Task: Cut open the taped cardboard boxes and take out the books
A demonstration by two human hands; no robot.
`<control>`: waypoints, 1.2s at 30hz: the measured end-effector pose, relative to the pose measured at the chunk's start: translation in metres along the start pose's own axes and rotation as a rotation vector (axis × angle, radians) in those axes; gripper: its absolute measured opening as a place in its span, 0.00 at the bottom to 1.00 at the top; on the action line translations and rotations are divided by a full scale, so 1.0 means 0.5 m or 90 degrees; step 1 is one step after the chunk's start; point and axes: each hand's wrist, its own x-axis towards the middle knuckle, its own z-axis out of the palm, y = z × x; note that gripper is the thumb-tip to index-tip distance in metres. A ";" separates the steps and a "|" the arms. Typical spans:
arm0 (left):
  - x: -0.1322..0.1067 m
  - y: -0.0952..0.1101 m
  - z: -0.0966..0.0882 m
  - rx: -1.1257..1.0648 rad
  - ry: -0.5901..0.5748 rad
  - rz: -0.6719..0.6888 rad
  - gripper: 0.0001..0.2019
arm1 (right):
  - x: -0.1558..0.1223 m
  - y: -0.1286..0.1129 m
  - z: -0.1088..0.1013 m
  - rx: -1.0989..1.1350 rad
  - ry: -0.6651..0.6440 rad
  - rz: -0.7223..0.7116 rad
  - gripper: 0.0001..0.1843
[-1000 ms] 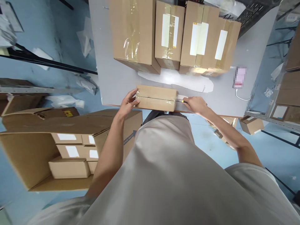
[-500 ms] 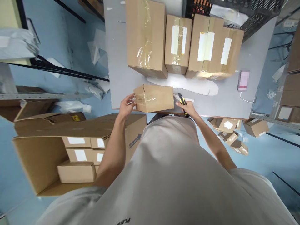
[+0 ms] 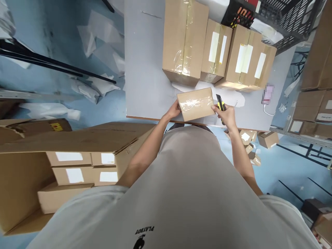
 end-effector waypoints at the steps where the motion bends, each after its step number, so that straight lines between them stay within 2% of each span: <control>1: 0.004 0.004 -0.004 -0.002 0.004 -0.034 0.27 | 0.001 -0.002 0.003 -0.021 0.007 0.008 0.34; 4: 0.000 0.033 -0.043 0.013 0.061 -0.072 0.22 | -0.004 -0.008 0.011 -0.087 0.031 0.012 0.34; 8: -0.028 0.122 -0.098 -0.001 0.108 0.017 0.20 | -0.043 -0.028 0.019 -0.229 0.100 -0.036 0.31; 11: -0.045 0.194 -0.107 0.028 0.089 0.053 0.19 | -0.088 -0.052 0.035 -0.296 0.111 -0.063 0.30; 14: -0.046 0.234 -0.095 0.057 0.065 0.071 0.17 | -0.131 -0.072 0.068 -0.303 0.056 -0.084 0.29; 18: -0.037 0.237 -0.082 0.051 0.056 0.068 0.15 | -0.176 -0.092 0.122 -0.297 -0.058 -0.135 0.25; 21: -0.033 0.230 -0.084 0.039 0.041 0.067 0.15 | -0.194 -0.109 0.154 -0.306 -0.108 -0.162 0.25; 28: -0.034 0.224 -0.093 0.022 0.014 0.081 0.16 | -0.196 -0.130 0.189 -0.335 -0.112 -0.134 0.30; 36: -0.031 0.229 -0.093 0.030 0.009 0.088 0.14 | -0.197 -0.141 0.199 -0.365 -0.118 -0.111 0.30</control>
